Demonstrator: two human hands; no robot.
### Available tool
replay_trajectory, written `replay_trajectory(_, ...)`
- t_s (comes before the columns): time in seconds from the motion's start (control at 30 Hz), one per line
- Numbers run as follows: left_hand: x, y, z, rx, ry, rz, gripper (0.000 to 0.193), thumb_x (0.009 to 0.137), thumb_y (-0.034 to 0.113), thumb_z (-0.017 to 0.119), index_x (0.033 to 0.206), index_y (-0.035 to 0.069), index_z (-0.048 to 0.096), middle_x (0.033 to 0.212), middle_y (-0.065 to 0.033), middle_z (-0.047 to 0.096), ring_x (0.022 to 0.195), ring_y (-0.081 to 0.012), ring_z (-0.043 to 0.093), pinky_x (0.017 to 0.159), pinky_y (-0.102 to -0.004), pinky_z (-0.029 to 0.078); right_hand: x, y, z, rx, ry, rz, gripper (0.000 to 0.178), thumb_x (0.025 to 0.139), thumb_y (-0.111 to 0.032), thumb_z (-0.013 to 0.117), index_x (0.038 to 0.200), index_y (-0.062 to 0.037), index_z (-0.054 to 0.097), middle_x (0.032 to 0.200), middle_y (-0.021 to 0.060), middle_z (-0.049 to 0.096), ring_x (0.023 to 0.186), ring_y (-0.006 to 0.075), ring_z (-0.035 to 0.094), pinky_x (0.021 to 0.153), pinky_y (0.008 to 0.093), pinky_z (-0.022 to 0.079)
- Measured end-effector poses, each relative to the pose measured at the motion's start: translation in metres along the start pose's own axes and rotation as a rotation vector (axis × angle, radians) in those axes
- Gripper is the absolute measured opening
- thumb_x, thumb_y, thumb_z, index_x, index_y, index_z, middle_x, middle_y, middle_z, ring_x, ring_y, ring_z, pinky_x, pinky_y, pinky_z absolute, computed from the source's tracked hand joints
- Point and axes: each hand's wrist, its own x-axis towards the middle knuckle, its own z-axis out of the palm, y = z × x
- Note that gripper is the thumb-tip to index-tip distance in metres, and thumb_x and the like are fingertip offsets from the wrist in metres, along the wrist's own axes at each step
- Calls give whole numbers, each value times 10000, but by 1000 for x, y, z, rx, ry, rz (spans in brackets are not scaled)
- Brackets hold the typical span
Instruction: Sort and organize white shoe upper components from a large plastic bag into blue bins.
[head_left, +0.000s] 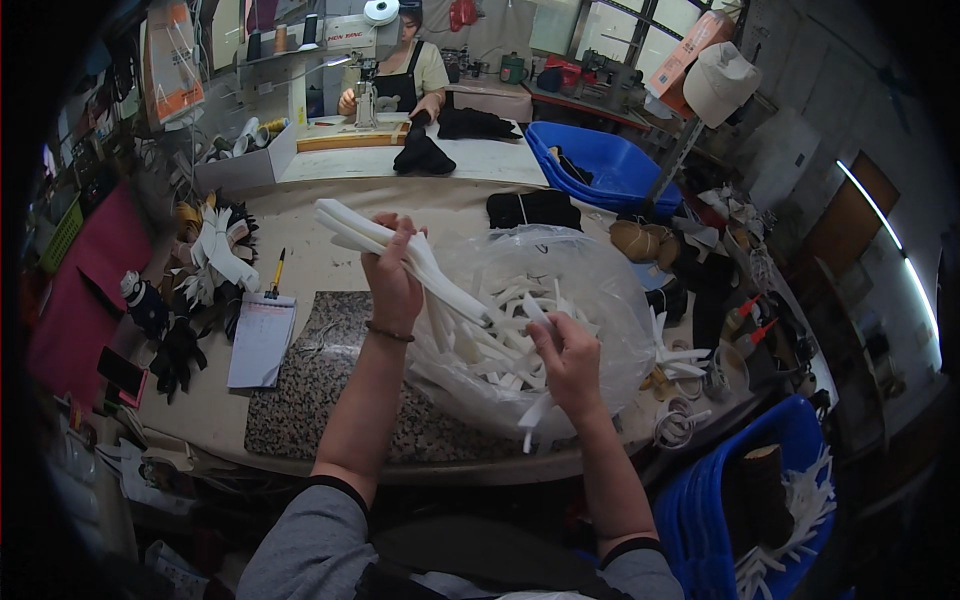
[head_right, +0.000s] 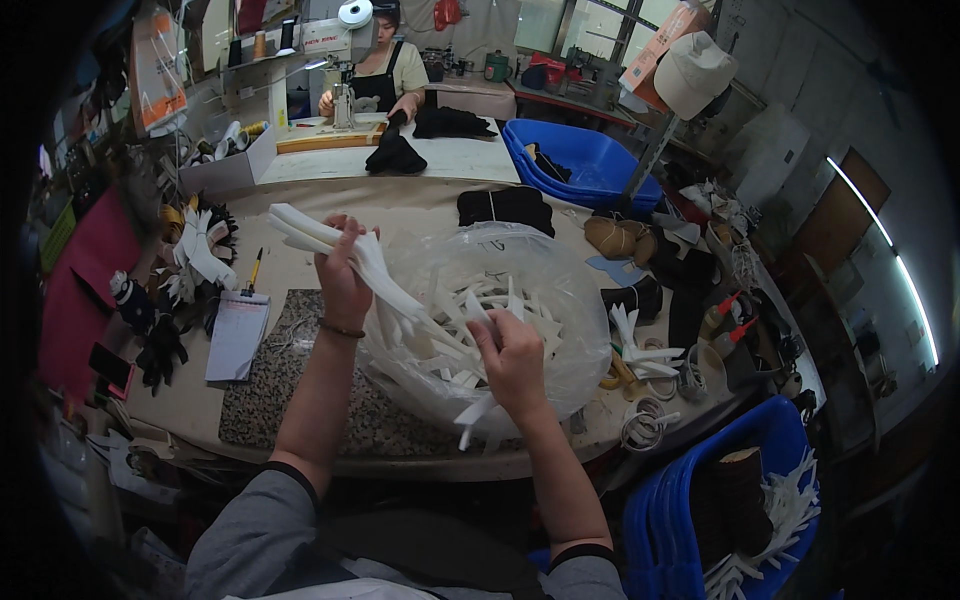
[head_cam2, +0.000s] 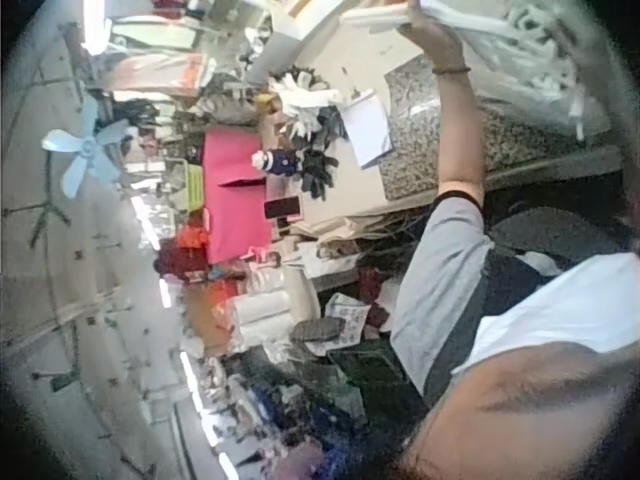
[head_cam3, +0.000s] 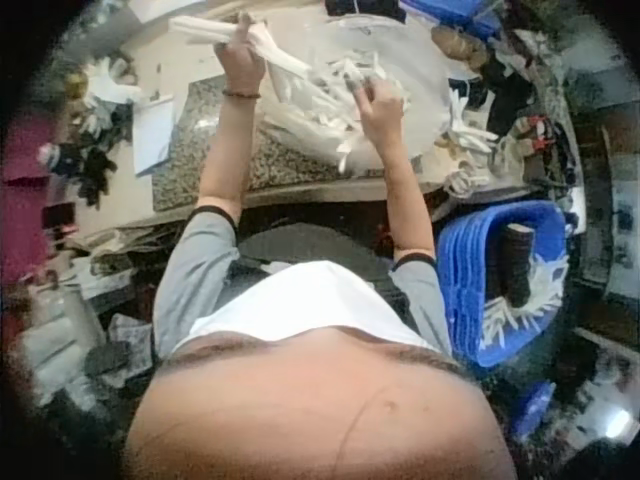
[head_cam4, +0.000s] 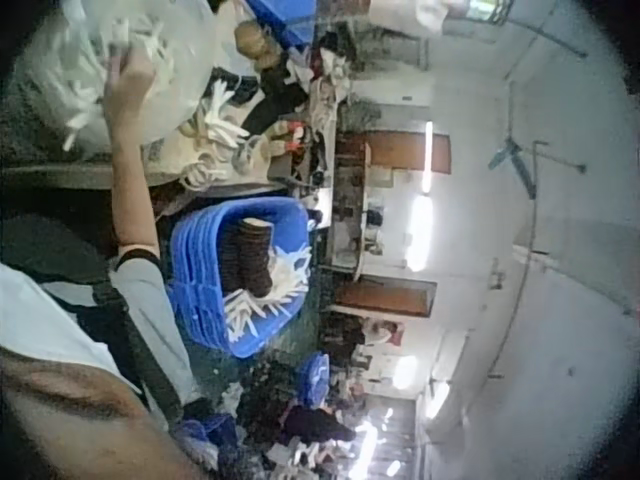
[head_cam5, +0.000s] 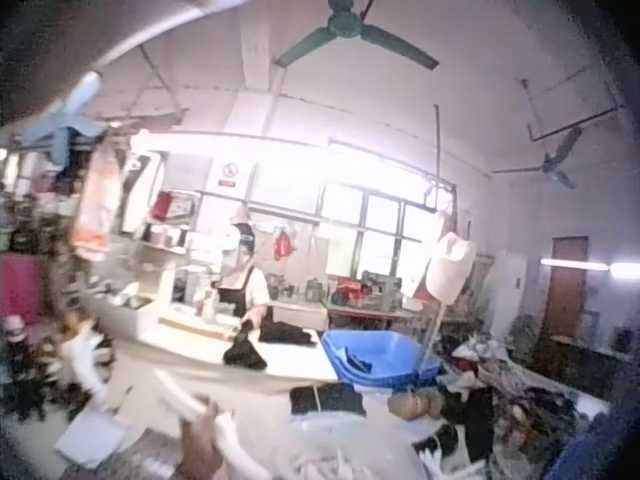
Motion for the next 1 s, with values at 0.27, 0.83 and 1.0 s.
replay_trajectory(0.27,-20,43,5,119,-371,-617,123,875,105,635,937,12,585,822,-58,613,822,-155,612,818,-330,513,55,3,-18,1120,319,89,227,972,-207,578,898,6,604,717,46,564,698,166,526,713,331,430)
replay_trajectory(0.83,-93,-3,64,81,-455,-705,154,767,1,753,851,20,626,873,-50,660,754,-96,600,671,-251,473,30,28,-8,1398,303,-109,178,840,-156,590,741,-73,467,713,41,451,703,159,424,691,314,345)
replay_trajectory(1.0,-85,-13,63,168,-417,-614,135,772,-6,741,850,-5,630,866,-74,670,805,-120,642,704,-279,522,17,-7,-42,28,613,-94,394,732,-46,728,1084,-30,552,1042,115,553,985,276,532,877,366,400)
